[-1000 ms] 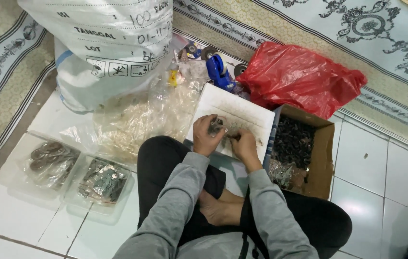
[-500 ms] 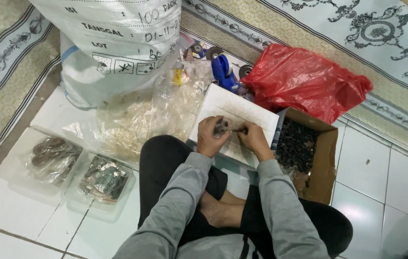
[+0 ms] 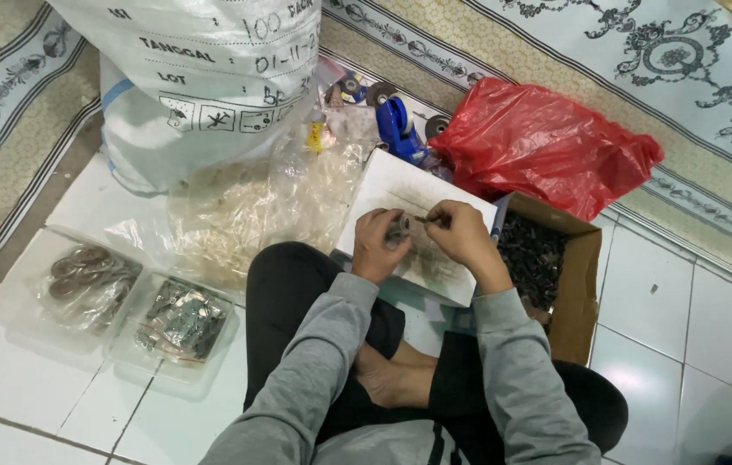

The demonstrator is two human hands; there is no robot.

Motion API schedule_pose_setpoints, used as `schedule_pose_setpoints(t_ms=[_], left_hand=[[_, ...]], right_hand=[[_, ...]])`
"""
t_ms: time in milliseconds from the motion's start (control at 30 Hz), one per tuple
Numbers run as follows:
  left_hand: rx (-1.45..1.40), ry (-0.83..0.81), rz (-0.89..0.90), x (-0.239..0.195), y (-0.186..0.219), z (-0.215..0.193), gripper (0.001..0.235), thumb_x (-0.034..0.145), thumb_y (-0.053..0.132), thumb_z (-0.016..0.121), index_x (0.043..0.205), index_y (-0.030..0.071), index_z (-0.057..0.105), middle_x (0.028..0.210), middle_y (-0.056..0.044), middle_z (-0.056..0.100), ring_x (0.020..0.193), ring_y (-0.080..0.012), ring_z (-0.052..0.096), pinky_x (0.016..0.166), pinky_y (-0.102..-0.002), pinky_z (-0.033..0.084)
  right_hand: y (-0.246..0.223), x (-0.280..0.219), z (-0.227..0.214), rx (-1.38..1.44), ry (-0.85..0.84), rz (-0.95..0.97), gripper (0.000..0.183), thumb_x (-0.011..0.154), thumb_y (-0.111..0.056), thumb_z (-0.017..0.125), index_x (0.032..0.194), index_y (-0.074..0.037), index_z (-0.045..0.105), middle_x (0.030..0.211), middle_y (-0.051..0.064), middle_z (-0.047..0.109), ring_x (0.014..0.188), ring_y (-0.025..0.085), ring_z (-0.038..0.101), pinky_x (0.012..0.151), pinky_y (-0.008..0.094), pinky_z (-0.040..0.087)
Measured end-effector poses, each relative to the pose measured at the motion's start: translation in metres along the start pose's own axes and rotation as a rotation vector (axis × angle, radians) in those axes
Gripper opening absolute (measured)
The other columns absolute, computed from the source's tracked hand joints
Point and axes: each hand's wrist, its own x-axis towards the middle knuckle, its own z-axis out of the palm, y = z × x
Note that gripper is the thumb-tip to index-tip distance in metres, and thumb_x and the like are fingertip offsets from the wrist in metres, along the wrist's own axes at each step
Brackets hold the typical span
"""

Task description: The person sits on the floor and sorts small metal parts from a cardboard box into a white container. They pick up individual pieces, inspect them, and place them into the container, repeating this process throughout the clip.

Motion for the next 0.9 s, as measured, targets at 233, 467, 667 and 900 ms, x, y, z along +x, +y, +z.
schedule_pose_setpoints(t_ms=[233, 467, 667, 900], left_hand=[[0.009, 0.027, 0.01, 0.001, -0.001, -0.002, 0.053, 0.082, 0.029, 0.076, 0.13, 0.01, 0.064, 0.109, -0.01, 0.071, 0.114, -0.0323, 0.063, 0.108, -0.055, 0.042], [-0.045, 0.112, -0.032, 0.001, -0.011, 0.0, 0.052, 0.08, 0.027, 0.08, 0.128, 0.012, 0.065, 0.108, -0.008, 0.071, 0.111, -0.0299, 0.064, 0.105, -0.051, 0.044], [-0.011, 0.174, -0.053, 0.005, -0.005, -0.011, 0.048, 0.081, 0.023, 0.081, 0.126, 0.011, 0.066, 0.105, -0.008, 0.071, 0.108, -0.0291, 0.064, 0.103, -0.05, 0.045], [-0.013, 0.176, -0.035, 0.004, -0.011, -0.003, 0.049, 0.08, 0.021, 0.083, 0.125, 0.012, 0.066, 0.103, -0.007, 0.07, 0.106, -0.0279, 0.065, 0.101, -0.048, 0.045]], right_hand=[[-0.012, 0.009, 0.008, 0.041, 0.06, -0.133, 0.03, 0.084, -0.015, 0.077, 0.11, 0.0, 0.077, 0.092, 0.024, 0.075, 0.09, 0.04, 0.074, 0.078, 0.047, 0.059], [0.051, 0.016, 0.06, 0.0, 0.059, -0.038, 0.043, 0.082, -0.016, 0.075, 0.124, -0.005, 0.072, 0.106, 0.024, 0.071, 0.103, 0.043, 0.07, 0.089, 0.052, 0.058], [0.054, 0.017, 0.09, 0.016, 0.043, -0.126, 0.046, 0.086, -0.018, 0.073, 0.13, -0.008, 0.07, 0.118, 0.029, 0.064, 0.114, 0.052, 0.063, 0.097, 0.058, 0.053], [0.082, 0.025, 0.106, 0.009, 0.122, -0.123, 0.022, 0.088, -0.018, 0.076, 0.108, -0.008, 0.077, 0.102, 0.02, 0.07, 0.102, 0.043, 0.07, 0.089, 0.051, 0.057]])
